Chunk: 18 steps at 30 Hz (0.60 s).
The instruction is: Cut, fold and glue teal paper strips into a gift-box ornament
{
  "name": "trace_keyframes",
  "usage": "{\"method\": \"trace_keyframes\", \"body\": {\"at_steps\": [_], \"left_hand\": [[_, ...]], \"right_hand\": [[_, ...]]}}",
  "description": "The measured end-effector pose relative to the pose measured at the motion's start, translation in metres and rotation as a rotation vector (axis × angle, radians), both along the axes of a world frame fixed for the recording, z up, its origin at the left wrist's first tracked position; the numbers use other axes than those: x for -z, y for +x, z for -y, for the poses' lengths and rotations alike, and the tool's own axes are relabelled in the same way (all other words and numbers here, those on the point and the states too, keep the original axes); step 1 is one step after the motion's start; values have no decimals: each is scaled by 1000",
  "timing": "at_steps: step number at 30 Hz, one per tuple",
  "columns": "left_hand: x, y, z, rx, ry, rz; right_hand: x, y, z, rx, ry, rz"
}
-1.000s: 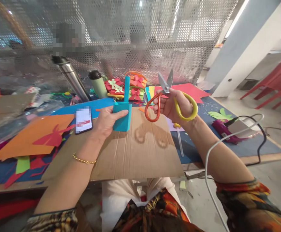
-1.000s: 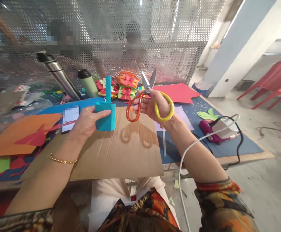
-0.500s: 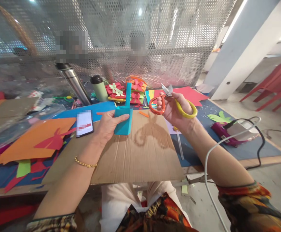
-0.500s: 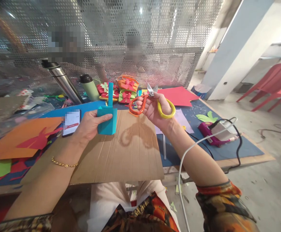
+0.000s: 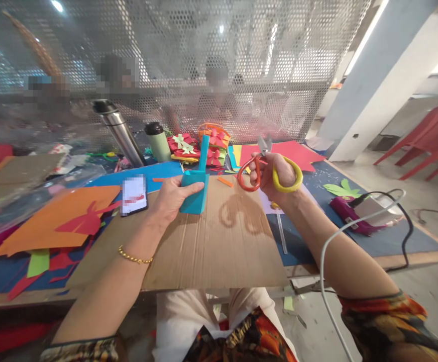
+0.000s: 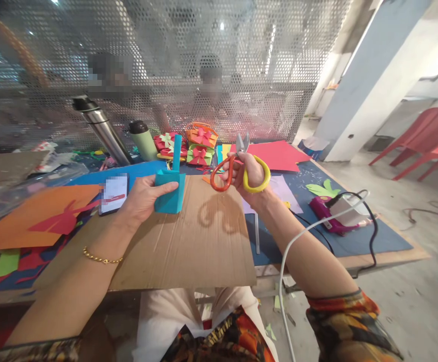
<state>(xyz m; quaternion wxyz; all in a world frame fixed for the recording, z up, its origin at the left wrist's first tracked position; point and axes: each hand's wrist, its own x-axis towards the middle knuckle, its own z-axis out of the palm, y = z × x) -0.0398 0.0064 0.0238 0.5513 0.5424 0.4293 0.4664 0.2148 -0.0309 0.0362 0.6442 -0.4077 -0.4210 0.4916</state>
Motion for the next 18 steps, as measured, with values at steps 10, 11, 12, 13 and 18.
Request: {"method": "trace_keyframes", "body": {"at_steps": [10, 11, 12, 13, 18], "left_hand": [[-4, -7, -7, -64, 142, -62], [-5, -8, -8, -76, 154, -57], [-6, -8, -8, -80, 161, -49], [-7, -9, -7, -76, 161, -40], [-11, -7, 0, 24, 89, -44]], "right_hand": [[6, 14, 14, 170, 471, 1330], [8, 16, 13, 162, 480, 1397], [10, 17, 11, 144, 476, 1439], [12, 17, 10, 115, 468, 1459], [17, 11, 8, -61, 485, 1407]]}}
